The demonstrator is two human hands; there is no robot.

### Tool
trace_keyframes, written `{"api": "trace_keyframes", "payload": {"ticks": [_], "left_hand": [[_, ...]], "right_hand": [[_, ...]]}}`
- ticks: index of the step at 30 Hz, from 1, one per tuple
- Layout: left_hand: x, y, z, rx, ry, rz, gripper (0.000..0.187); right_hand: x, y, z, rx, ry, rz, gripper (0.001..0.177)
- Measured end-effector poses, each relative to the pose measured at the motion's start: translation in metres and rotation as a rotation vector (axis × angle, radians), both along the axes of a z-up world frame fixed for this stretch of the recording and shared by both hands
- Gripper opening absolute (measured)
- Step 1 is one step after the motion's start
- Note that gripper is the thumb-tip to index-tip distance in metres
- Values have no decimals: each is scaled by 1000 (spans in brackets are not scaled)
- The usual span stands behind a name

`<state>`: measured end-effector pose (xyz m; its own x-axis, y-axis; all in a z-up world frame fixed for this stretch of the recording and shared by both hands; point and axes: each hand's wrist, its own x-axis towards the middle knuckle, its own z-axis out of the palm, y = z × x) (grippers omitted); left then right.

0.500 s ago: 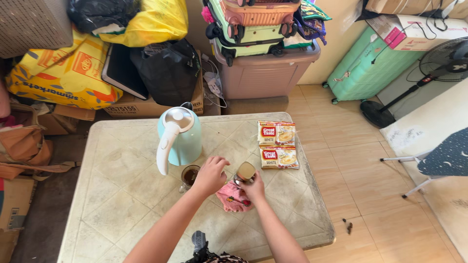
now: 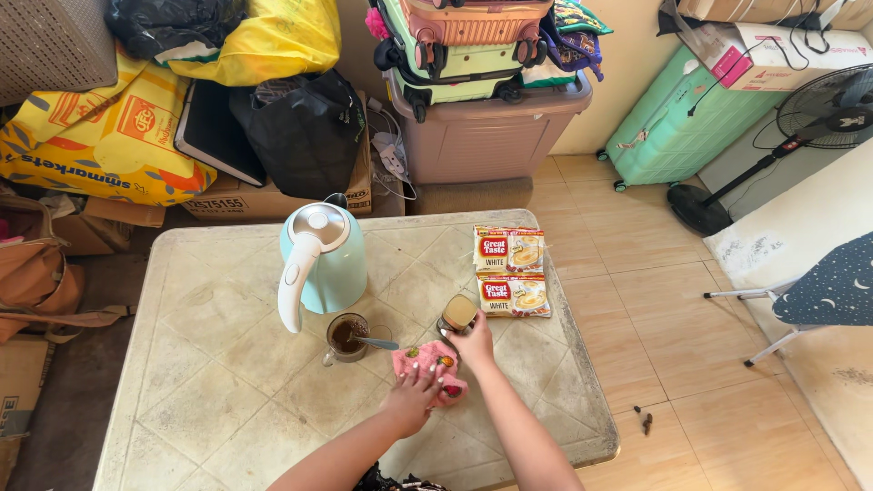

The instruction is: The person adds a spoonful of a brown paste from a jar into a glass mug, stirs the mixture, wipes the electric kettle and table with a cloth, then adds more paste and stirs again. The person handles a jar, spoon, glass mug, electric kettle, and cloth on a cluttered table.

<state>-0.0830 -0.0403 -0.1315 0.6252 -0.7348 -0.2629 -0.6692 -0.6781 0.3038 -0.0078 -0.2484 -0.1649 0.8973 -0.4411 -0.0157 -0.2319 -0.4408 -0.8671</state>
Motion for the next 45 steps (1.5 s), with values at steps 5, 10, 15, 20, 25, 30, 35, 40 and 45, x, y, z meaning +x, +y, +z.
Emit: {"api": "trace_keyframes", "payload": {"ticks": [5, 10, 15, 20, 25, 30, 35, 40, 45], "left_hand": [[-3, -11, -18, -238, 162, -149, 60], [-1, -30, 51, -430, 166, 45, 51], [42, -9, 134, -460, 44, 119, 23], [90, 17, 153, -380, -266, 40, 55], [121, 20, 131, -279, -337, -19, 70], [144, 30, 122, -154, -551, -145, 79], [151, 41, 133, -259, -607, -181, 74], [158, 48, 137, -197, -625, -228, 62], [157, 47, 143, -113, -690, -277, 52]], "right_hand": [[-5, 0, 2, -53, -121, 112, 92], [-7, 4, 0, 115, -52, 116, 82], [-7, 10, -2, -46, -148, 255, 61], [-3, 50, 6, 343, -35, 298, 76], [6, 70, 40, 251, -171, 410, 77], [11, 74, 66, 265, -260, 465, 73], [17, 82, 77, 122, -356, 487, 62], [12, 91, 80, 88, -304, 487, 59], [11, 102, 76, 8, -367, 454, 56]]}}
